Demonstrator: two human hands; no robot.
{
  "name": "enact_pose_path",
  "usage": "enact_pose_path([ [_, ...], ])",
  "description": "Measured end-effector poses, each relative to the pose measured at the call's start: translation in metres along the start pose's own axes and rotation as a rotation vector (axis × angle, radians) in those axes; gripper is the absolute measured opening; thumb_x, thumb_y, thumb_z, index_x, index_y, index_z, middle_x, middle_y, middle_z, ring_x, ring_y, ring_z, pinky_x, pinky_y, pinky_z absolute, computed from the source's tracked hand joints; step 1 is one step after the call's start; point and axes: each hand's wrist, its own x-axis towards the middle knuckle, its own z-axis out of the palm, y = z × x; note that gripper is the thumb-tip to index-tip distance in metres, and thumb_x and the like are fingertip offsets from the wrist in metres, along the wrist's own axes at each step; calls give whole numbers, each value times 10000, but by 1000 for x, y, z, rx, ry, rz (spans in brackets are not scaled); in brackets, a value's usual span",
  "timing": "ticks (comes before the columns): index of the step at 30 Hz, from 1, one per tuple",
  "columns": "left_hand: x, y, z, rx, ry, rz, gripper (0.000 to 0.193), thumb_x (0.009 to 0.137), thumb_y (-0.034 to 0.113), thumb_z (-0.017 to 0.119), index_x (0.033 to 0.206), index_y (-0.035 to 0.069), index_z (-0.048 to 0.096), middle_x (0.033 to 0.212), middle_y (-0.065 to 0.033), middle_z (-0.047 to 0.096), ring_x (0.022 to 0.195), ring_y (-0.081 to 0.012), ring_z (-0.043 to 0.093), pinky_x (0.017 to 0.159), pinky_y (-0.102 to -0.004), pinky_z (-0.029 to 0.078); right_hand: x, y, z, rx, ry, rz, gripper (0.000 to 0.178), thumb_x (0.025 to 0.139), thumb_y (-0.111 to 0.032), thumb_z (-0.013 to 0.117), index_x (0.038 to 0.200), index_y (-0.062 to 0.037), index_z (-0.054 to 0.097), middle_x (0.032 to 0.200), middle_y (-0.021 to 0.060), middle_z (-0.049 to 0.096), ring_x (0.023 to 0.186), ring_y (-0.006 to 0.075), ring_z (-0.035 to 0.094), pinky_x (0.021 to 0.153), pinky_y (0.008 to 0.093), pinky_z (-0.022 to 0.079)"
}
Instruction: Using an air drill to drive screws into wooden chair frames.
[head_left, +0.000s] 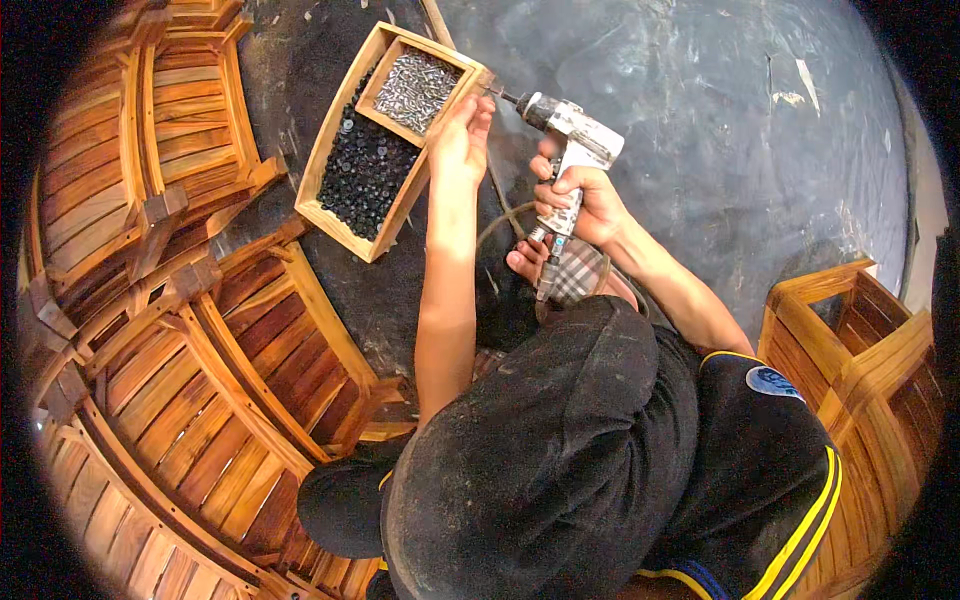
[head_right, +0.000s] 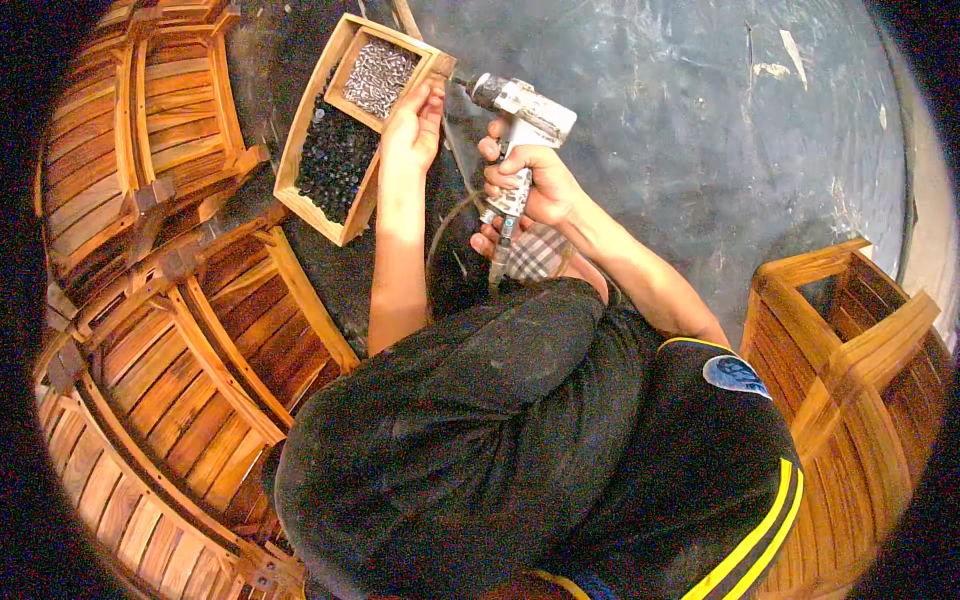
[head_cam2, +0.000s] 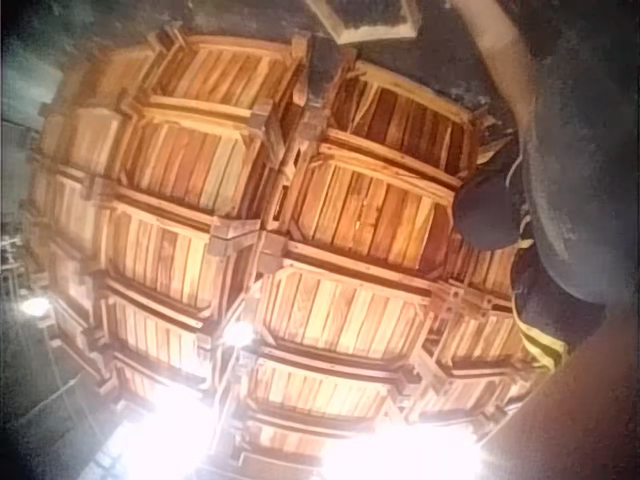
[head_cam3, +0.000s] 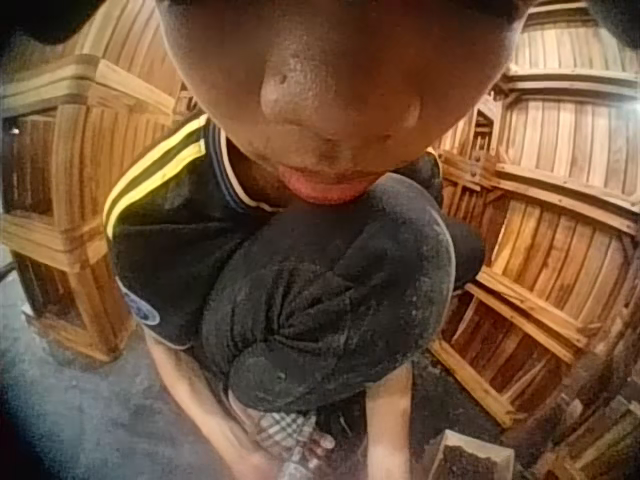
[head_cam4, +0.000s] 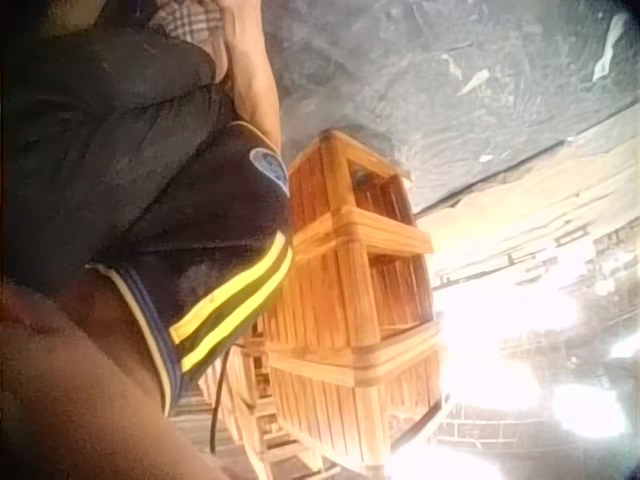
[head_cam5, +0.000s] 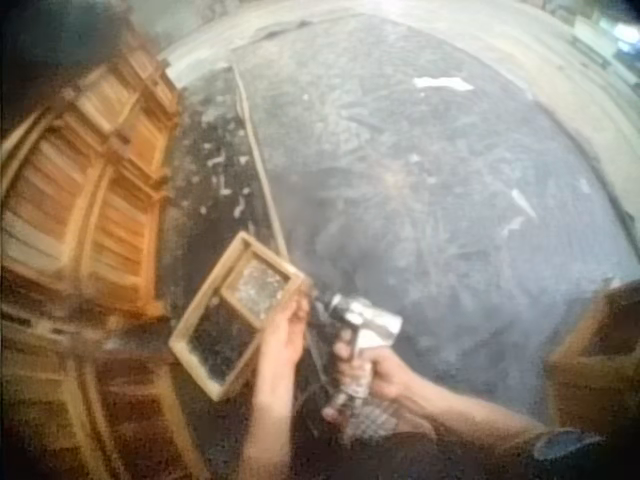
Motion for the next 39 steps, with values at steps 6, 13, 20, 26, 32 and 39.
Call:
enact_pose_path([
  [6, -1, 5, 0, 47, -8, 65, 153, 956, 160, 601, 890, 23, 615, 684, -23, 554, 487, -95, 479, 422, -215, 339, -3, 12, 6, 31, 8, 67, 407, 704, 40, 565, 1080, -100, 495, 891, 31, 525, 518, 115, 426, 619, 340, 447],
  [13, -5, 19, 6, 190, -2, 17, 232, 958, 229, 611, 859, 20, 616, 628, -10, 501, 407, -91, 402, 377, -223, 269, -3, 15, 1, 24, 12, 83, 417, 701, 39, 564, 1086, -106, 496, 889, 32, 533, 520, 114, 426, 623, 338, 441],
  [20, 0, -7, 15, 282, 79, 34, 180, 964, 163, 565, 907, 1, 617, 632, -11, 506, 434, -90, 434, 380, -217, 293, -1, 15, -11, 61, 48, 45, 396, 711, 49, 548, 1075, -102, 512, 900, 39, 555, 524, 119, 433, 616, 337, 442],
  [26, 14, -15, 5, 393, 43, -45, 176, 917, 83, 502, 1038, -3, 598, 695, -27, 536, 519, -116, 496, 444, -237, 345, 5, 15, -28, 125, 129, 16, 371, 718, 57, 540, 1054, -99, 538, 902, 46, 578, 530, 119, 435, 611, 321, 432],
  [32, 15, -14, 2, 362, -30, -57, 215, 881, 42, 495, 1073, -7, 579, 698, -32, 552, 545, -116, 509, 478, -239, 360, 13, 14, -38, 169, 77, 36, 397, 698, 59, 541, 1051, -122, 547, 906, 49, 592, 525, 133, 428, 609, 332, 444],
  [39, 13, -17, 5, 312, -45, -24, 153, 887, 9, 479, 980, 17, 600, 650, -13, 538, 488, -85, 482, 433, -207, 338, 13, 13, -43, 155, 49, 33, 395, 700, 60, 541, 1050, -121, 549, 906, 49, 592, 526, 131, 426, 620, 330, 437],
])
